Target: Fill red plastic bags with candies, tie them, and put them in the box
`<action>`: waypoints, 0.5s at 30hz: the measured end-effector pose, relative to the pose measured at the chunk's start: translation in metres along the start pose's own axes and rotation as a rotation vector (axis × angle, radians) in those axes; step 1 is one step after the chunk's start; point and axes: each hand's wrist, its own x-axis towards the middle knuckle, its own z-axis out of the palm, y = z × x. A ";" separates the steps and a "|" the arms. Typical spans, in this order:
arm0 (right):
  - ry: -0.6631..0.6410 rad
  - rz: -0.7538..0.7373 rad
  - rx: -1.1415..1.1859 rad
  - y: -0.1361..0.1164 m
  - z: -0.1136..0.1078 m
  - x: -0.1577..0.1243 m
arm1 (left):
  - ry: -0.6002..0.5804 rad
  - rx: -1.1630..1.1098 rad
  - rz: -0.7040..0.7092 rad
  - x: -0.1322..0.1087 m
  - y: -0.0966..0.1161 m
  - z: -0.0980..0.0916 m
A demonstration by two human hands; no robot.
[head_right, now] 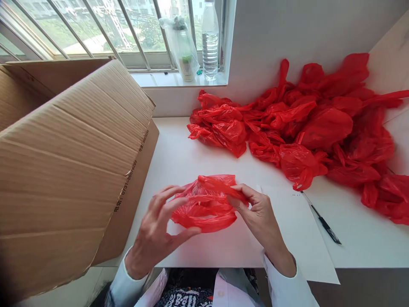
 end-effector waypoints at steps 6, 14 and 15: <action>0.134 -0.017 0.211 -0.015 0.006 0.004 | -0.124 -0.006 0.072 0.015 0.009 0.009; 0.310 0.008 0.246 -0.019 -0.004 0.002 | -0.319 0.219 -0.212 0.002 0.000 -0.010; 0.325 0.022 0.247 -0.017 -0.003 0.002 | -0.294 0.254 -0.223 0.000 0.001 -0.009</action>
